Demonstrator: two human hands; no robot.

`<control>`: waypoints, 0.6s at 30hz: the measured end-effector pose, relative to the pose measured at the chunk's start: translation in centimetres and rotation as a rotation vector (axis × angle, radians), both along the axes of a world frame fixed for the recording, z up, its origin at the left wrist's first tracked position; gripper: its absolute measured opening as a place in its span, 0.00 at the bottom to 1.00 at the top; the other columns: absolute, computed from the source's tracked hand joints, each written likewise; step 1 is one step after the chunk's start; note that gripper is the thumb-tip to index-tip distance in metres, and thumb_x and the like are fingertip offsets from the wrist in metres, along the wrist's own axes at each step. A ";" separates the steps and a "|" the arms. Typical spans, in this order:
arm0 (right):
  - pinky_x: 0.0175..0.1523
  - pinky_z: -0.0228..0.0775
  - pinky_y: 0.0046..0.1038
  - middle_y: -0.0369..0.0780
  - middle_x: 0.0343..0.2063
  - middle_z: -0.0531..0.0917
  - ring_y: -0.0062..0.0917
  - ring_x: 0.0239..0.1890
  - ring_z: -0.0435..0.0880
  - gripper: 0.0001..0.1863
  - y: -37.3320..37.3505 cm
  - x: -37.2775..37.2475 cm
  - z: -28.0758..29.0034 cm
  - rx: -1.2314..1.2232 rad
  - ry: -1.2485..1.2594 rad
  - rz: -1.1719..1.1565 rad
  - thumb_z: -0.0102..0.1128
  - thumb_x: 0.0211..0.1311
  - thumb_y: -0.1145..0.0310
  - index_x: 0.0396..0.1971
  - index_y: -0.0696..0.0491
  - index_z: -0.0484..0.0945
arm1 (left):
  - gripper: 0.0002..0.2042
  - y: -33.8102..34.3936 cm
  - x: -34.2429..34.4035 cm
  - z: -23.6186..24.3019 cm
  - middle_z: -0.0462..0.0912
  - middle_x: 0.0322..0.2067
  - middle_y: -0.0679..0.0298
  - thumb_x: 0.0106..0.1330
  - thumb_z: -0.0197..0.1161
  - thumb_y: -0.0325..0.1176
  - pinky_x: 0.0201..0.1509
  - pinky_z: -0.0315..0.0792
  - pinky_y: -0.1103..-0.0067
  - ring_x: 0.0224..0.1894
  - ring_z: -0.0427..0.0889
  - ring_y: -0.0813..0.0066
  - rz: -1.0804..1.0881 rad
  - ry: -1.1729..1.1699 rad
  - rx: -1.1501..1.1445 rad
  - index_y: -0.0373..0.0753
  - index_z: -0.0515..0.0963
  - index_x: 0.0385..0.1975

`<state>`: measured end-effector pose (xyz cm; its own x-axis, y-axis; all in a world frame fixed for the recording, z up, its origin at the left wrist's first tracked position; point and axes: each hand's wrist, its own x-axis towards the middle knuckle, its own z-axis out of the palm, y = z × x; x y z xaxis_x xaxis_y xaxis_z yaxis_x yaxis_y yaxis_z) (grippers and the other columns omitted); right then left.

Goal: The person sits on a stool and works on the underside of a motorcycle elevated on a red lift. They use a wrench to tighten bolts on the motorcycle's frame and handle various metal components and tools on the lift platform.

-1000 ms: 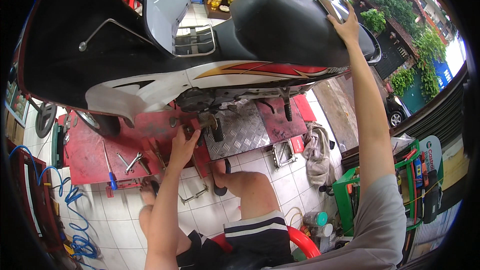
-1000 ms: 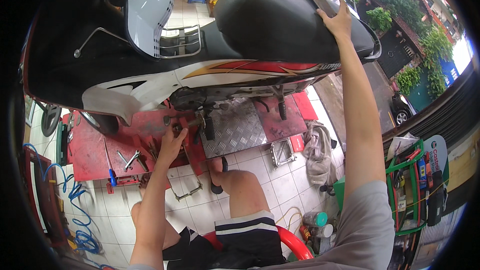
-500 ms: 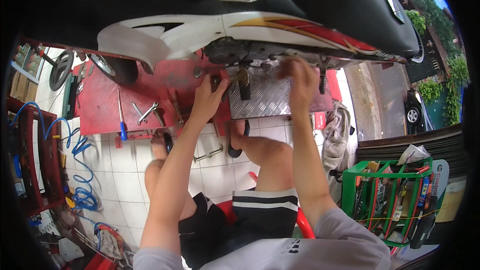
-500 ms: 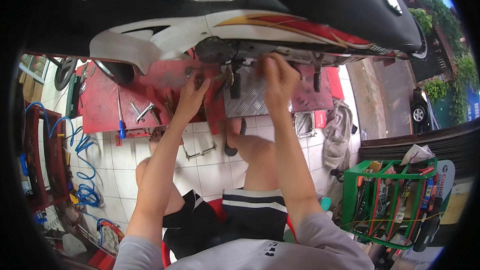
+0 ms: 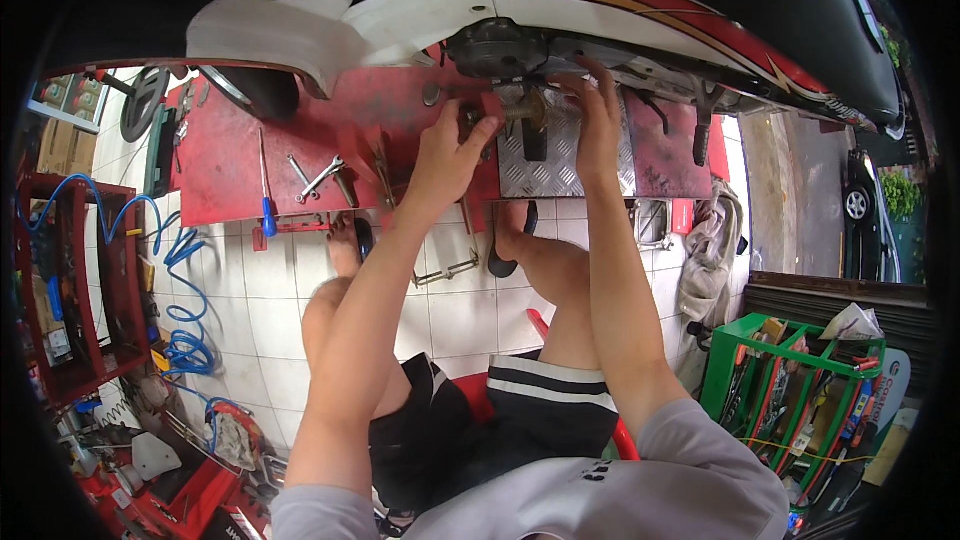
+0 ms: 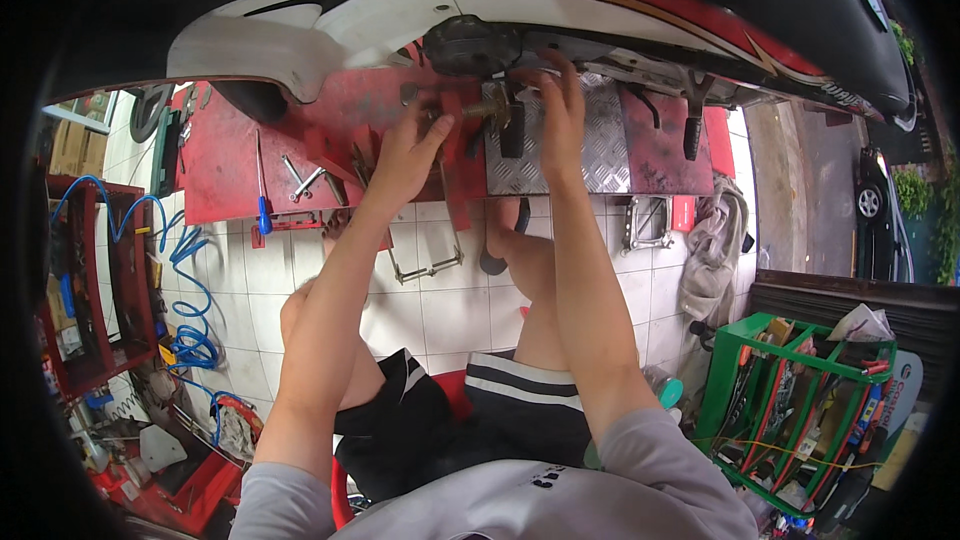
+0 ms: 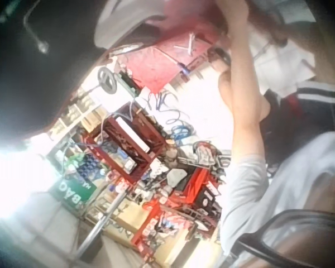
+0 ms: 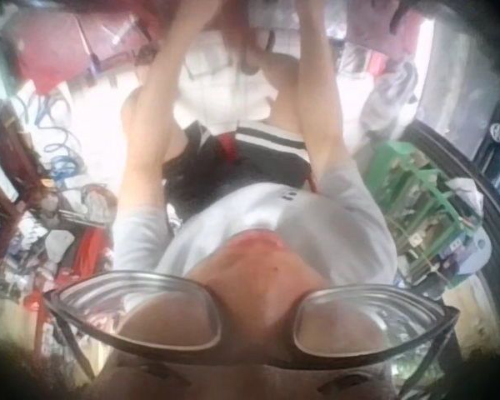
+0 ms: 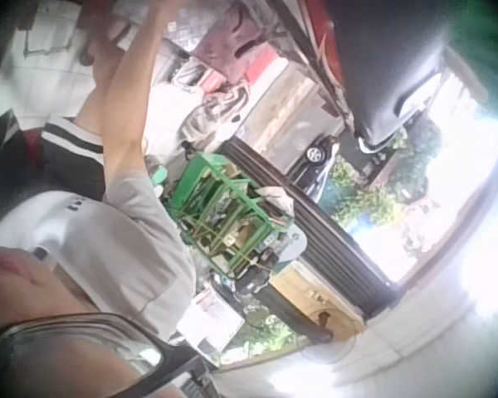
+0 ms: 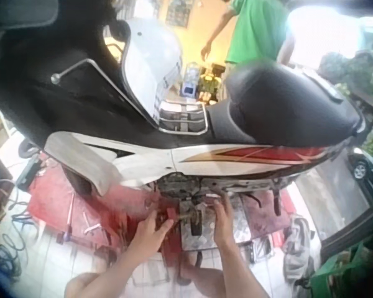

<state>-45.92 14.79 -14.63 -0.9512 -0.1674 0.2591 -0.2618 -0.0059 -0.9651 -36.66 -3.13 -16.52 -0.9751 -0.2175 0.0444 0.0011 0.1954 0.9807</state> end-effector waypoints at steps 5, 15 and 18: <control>0.52 0.60 0.26 0.40 0.36 0.83 0.23 0.45 0.77 0.24 0.9 0.4 0.4 -0.021 -0.008 0.061 0.44 0.65 0.60 0.57 0.58 0.66 | 0.25 0.2 -0.1 0.2 0.80 0.29 0.51 0.67 0.56 0.48 0.32 0.71 0.72 0.26 0.81 0.64 0.011 -0.018 0.022 0.30 0.68 0.50; 0.40 0.67 0.21 0.37 0.26 0.79 0.20 0.33 0.78 0.23 -0.4 0.3 -0.1 -0.119 0.021 -0.032 0.44 0.64 0.60 0.53 0.59 0.70 | 0.23 0.3 -0.2 -0.5 0.78 0.27 0.63 0.68 0.55 0.47 0.26 0.67 0.82 0.23 0.75 0.80 0.016 0.033 -0.024 0.33 0.69 0.52; 0.41 0.67 0.22 0.37 0.27 0.80 0.20 0.34 0.78 0.23 -0.7 0.0 -0.1 -0.135 -0.041 -0.002 0.44 0.64 0.59 0.52 0.59 0.70 | 0.23 0.5 -0.2 -0.3 0.78 0.28 0.63 0.68 0.55 0.47 0.26 0.67 0.82 0.23 0.76 0.79 0.010 0.024 -0.001 0.32 0.69 0.52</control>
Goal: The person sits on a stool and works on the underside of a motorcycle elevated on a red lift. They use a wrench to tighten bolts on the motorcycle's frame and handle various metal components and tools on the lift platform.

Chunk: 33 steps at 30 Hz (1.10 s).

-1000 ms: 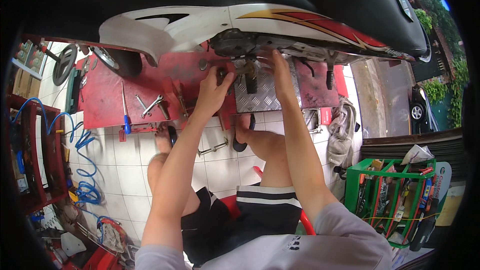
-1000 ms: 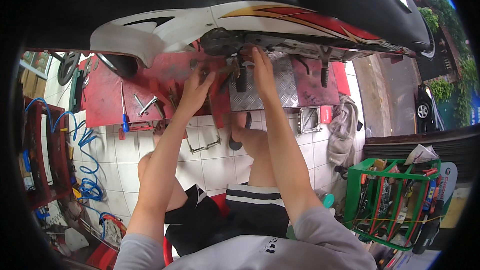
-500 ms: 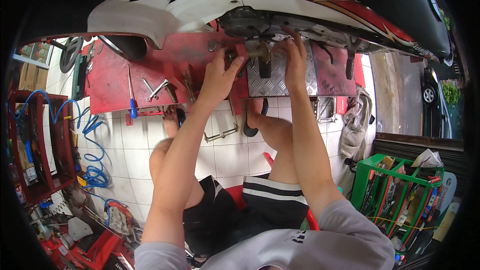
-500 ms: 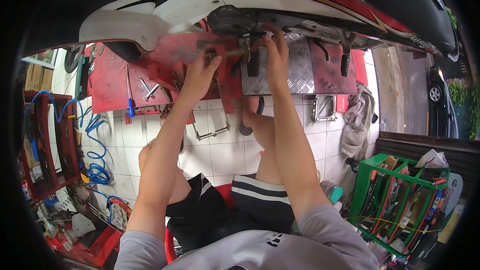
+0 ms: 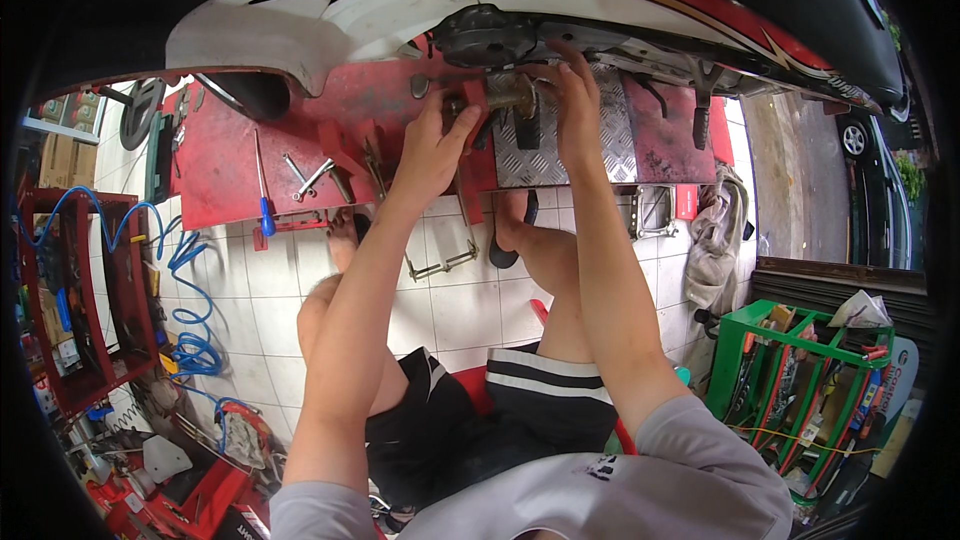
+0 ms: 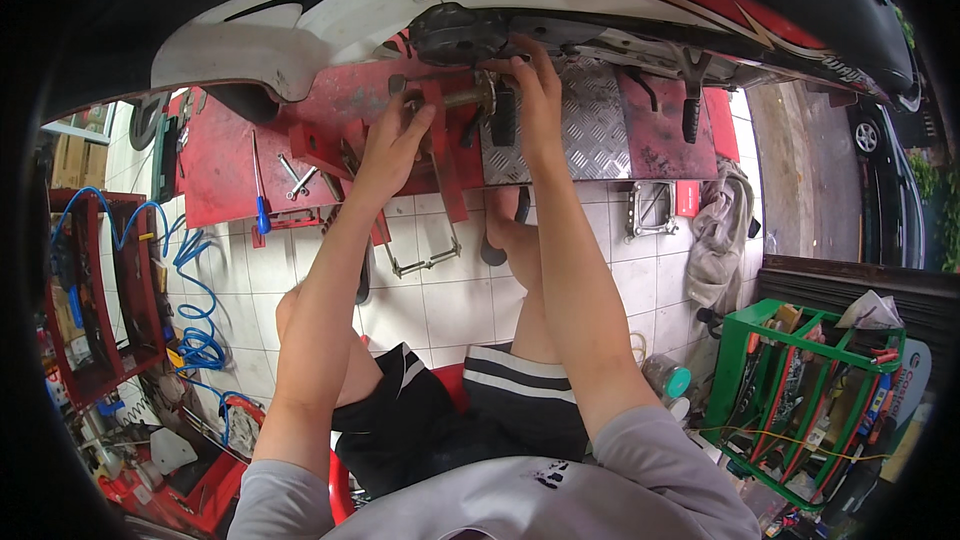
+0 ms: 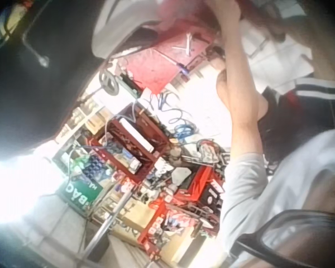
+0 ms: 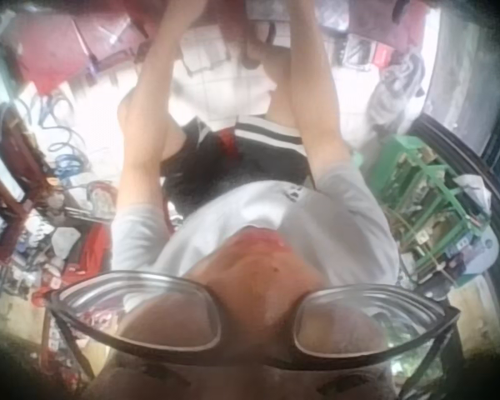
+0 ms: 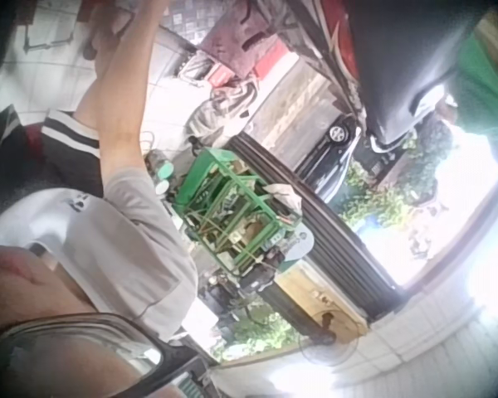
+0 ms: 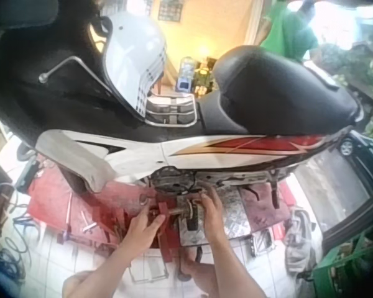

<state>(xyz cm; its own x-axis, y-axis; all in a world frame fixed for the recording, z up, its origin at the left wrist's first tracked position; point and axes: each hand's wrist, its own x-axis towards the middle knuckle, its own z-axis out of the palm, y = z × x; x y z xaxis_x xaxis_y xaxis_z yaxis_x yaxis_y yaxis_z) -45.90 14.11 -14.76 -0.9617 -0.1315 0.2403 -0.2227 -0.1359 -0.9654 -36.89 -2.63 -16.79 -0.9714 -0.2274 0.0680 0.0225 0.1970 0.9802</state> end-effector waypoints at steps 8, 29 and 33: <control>0.44 0.67 0.23 0.39 0.25 0.81 0.21 0.34 0.80 0.19 -0.6 0.4 0.5 -0.064 -0.008 -0.014 0.46 0.62 0.63 0.47 0.59 0.73 | 0.28 -0.5 -0.1 -0.9 0.78 0.29 0.60 0.67 0.55 0.51 0.24 0.68 0.81 0.23 0.76 0.77 0.019 0.038 -0.080 0.30 0.68 0.53; 0.49 0.63 0.24 0.41 0.31 0.84 0.24 0.41 0.79 0.20 0.1 -0.8 -0.3 -0.127 -0.118 0.000 0.47 0.62 0.62 0.50 0.58 0.71 | 0.24 -0.5 -0.2 -1.1 0.79 0.30 0.60 0.68 0.55 0.47 0.24 0.68 0.81 0.24 0.76 0.78 0.011 0.022 -0.059 0.31 0.68 0.52; 0.48 0.63 0.23 0.42 0.33 0.84 0.25 0.41 0.80 0.19 -0.1 -1.0 -0.4 -0.153 -0.104 0.101 0.46 0.62 0.62 0.49 0.57 0.71 | 0.24 -0.7 -0.3 -1.4 0.79 0.31 0.60 0.68 0.55 0.47 0.24 0.68 0.81 0.24 0.77 0.78 0.015 0.036 -0.085 0.31 0.68 0.52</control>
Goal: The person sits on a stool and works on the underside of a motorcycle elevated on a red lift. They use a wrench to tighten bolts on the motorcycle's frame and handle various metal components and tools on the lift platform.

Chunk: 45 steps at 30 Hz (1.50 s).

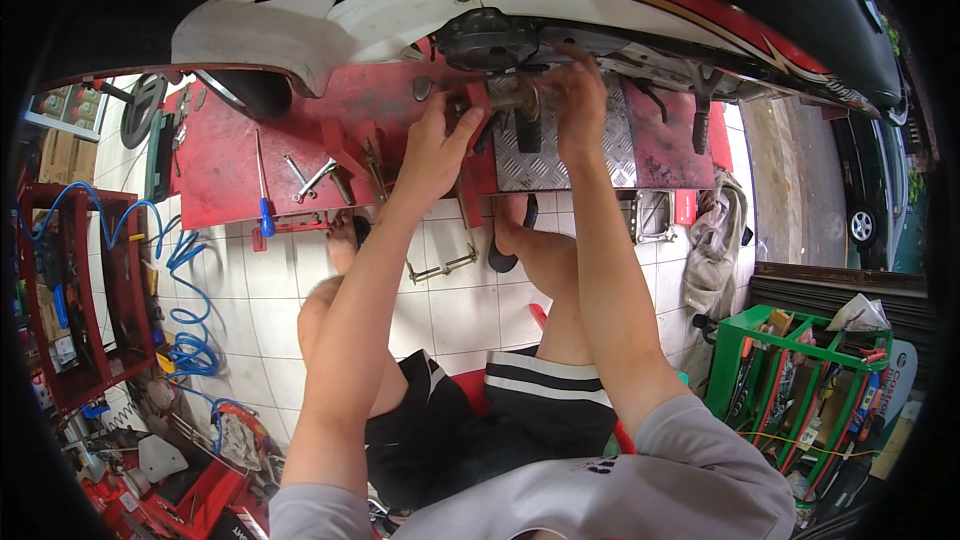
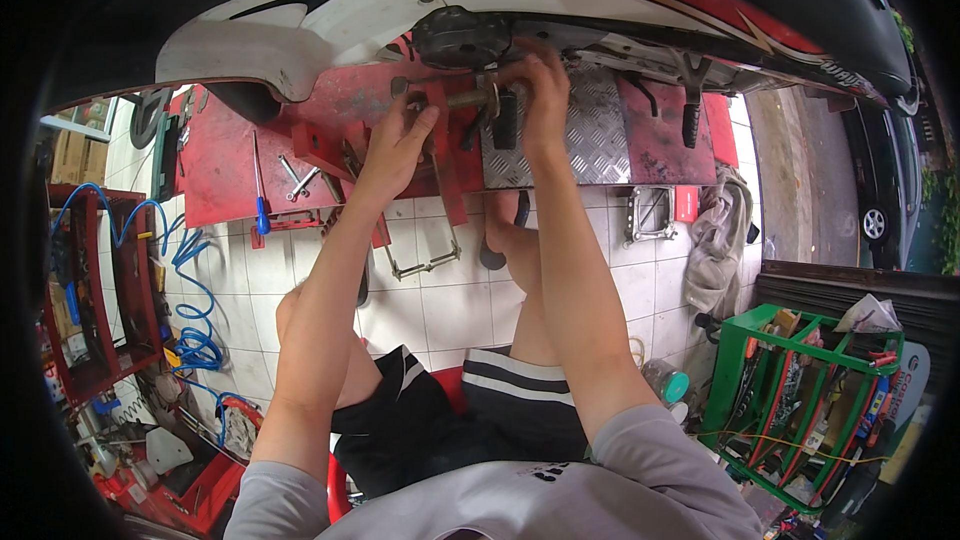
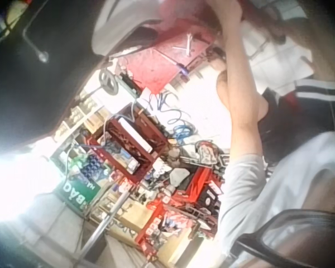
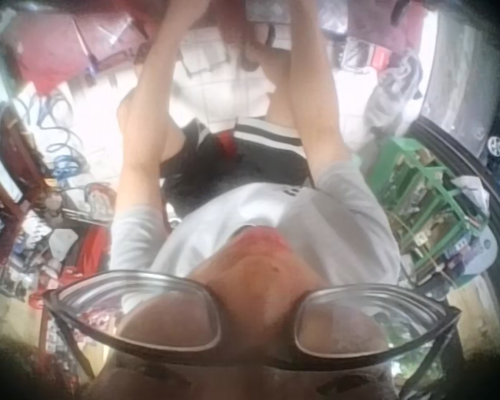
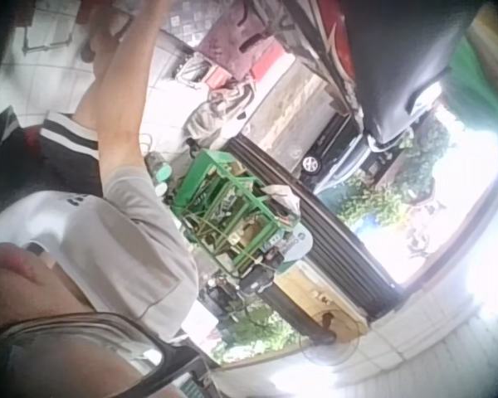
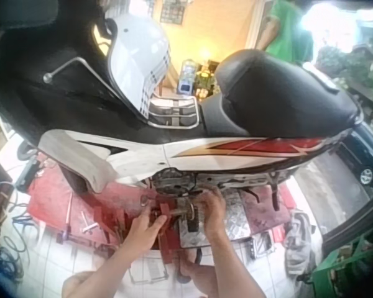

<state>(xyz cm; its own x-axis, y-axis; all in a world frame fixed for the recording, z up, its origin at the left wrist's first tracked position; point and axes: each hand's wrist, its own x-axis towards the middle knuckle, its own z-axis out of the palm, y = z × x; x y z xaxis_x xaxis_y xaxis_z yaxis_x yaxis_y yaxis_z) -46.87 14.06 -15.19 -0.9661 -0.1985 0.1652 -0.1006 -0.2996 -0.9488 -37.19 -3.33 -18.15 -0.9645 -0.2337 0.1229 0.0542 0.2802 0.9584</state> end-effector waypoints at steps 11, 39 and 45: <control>0.48 0.64 0.25 0.43 0.31 0.84 0.26 0.37 0.79 0.20 1.2 -0.8 -0.4 -0.074 -0.081 -0.057 0.45 0.63 0.61 0.48 0.58 0.71 | 0.26 0.2 0.2 1.0 0.81 0.36 0.44 0.66 0.56 0.49 0.39 0.73 0.67 0.34 0.82 0.48 -0.021 -0.053 0.075 0.29 0.68 0.50; 0.53 0.59 0.26 0.47 0.35 0.84 0.27 0.42 0.79 0.23 0.3 0.0 -0.2 0.003 -0.092 -0.029 0.41 0.65 0.55 0.51 0.57 0.68 | 0.27 0.7 0.5 1.8 0.79 0.31 0.58 0.69 0.54 0.49 0.24 0.68 0.82 0.22 0.77 0.77 -0.053 -0.085 0.155 0.31 0.64 0.56; 0.52 0.60 0.28 0.46 0.33 0.84 0.28 0.42 0.79 0.24 1.5 -0.7 -1.0 0.006 -0.039 -0.038 0.41 0.65 0.54 0.51 0.57 0.68 | 0.27 0.7 0.6 1.9 0.79 0.32 0.57 0.68 0.54 0.48 0.25 0.69 0.81 0.22 0.77 0.77 -0.039 -0.086 0.153 0.31 0.64 0.56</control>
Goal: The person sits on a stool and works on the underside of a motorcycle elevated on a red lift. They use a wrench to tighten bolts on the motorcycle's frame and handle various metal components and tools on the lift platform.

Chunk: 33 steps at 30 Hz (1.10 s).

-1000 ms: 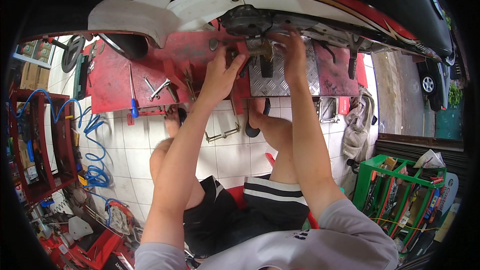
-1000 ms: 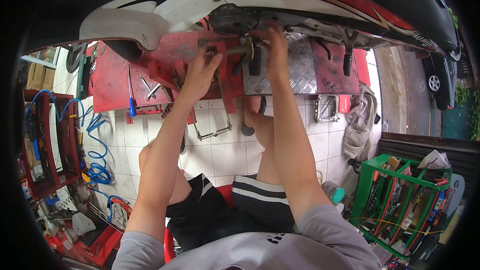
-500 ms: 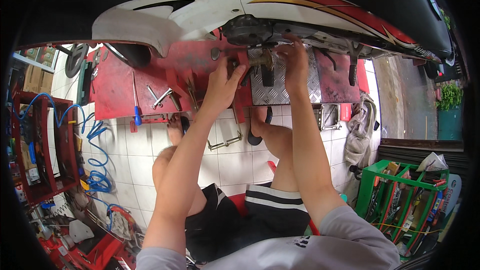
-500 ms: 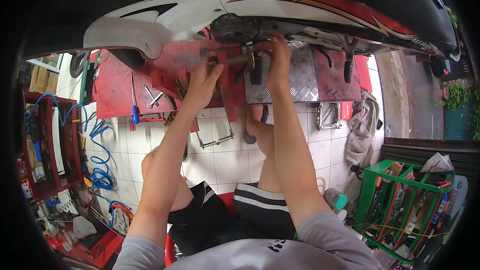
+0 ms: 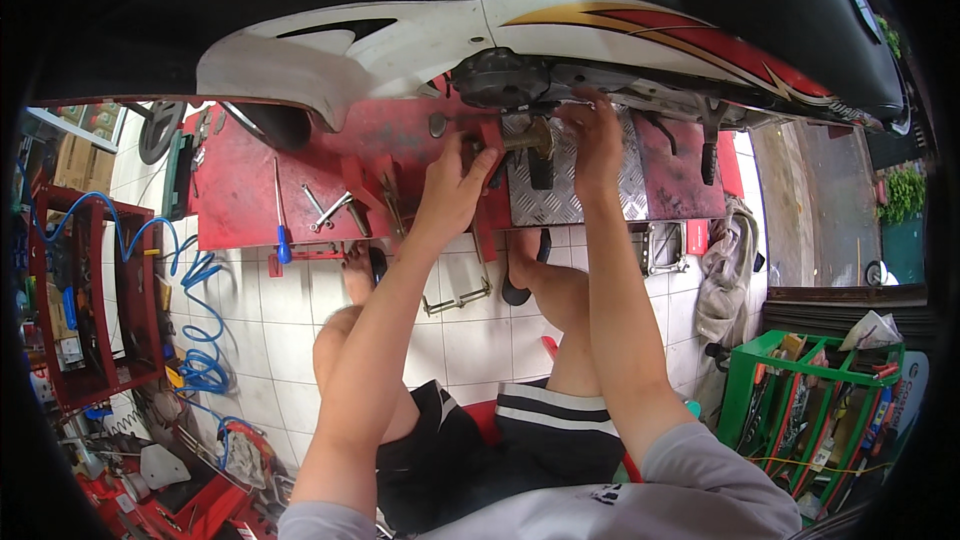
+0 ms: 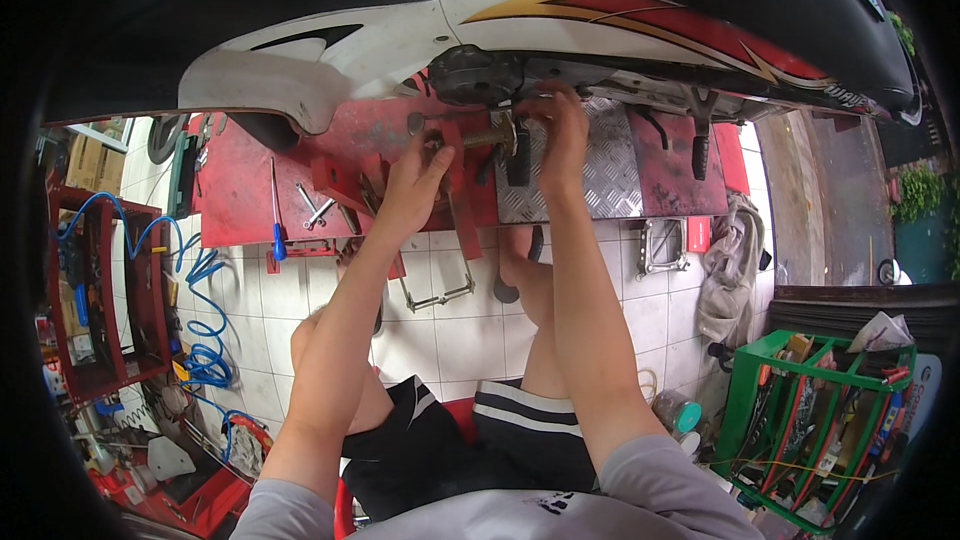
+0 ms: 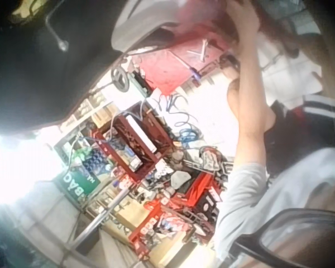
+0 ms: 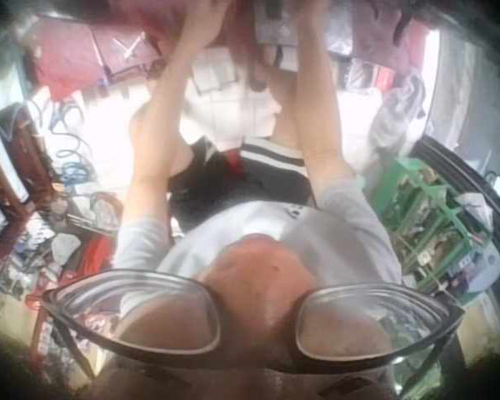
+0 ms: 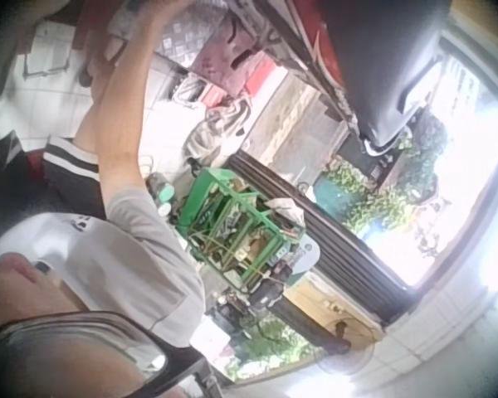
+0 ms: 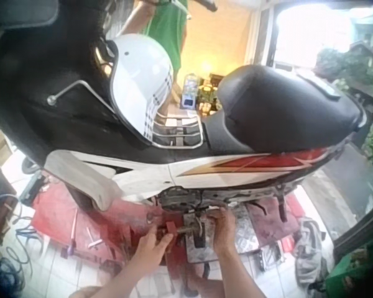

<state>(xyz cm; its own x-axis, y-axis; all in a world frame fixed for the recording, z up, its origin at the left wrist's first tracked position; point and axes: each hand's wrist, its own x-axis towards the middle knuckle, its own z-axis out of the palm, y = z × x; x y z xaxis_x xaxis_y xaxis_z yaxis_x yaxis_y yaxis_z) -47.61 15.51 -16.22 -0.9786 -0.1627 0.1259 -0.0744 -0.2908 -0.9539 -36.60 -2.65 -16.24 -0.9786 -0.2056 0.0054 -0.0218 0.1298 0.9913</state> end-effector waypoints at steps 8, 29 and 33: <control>0.56 0.58 0.31 0.44 0.39 0.83 0.28 0.48 0.76 0.26 -0.5 0.7 0.8 -0.034 -0.078 0.046 0.36 0.67 0.51 0.54 0.56 0.68 | 0.26 -0.1 0.2 0.1 0.79 0.31 0.58 0.68 0.54 0.49 0.27 0.69 0.80 0.23 0.77 0.77 0.001 -0.008 -0.006 0.32 0.65 0.55; 0.56 0.59 0.31 0.44 0.32 0.84 0.29 0.47 0.78 0.25 -0.7 0.3 0.7 0.025 0.010 0.036 0.41 0.66 0.53 0.50 0.58 0.69 | 0.25 0.1 0.2 0.5 0.81 0.23 0.52 0.67 0.56 0.48 0.29 0.74 0.74 0.23 0.82 0.65 0.025 0.001 -0.032 0.29 0.67 0.50; 0.48 0.65 0.27 0.42 0.30 0.83 0.26 0.39 0.80 0.21 -0.4 0.1 0.5 -0.032 -0.058 -0.051 0.43 0.64 0.59 0.44 0.61 0.73 | 0.25 0.1 0.2 0.5 0.81 0.23 0.53 0.68 0.56 0.48 0.29 0.73 0.74 0.23 0.82 0.66 0.033 0.005 -0.064 0.30 0.68 0.50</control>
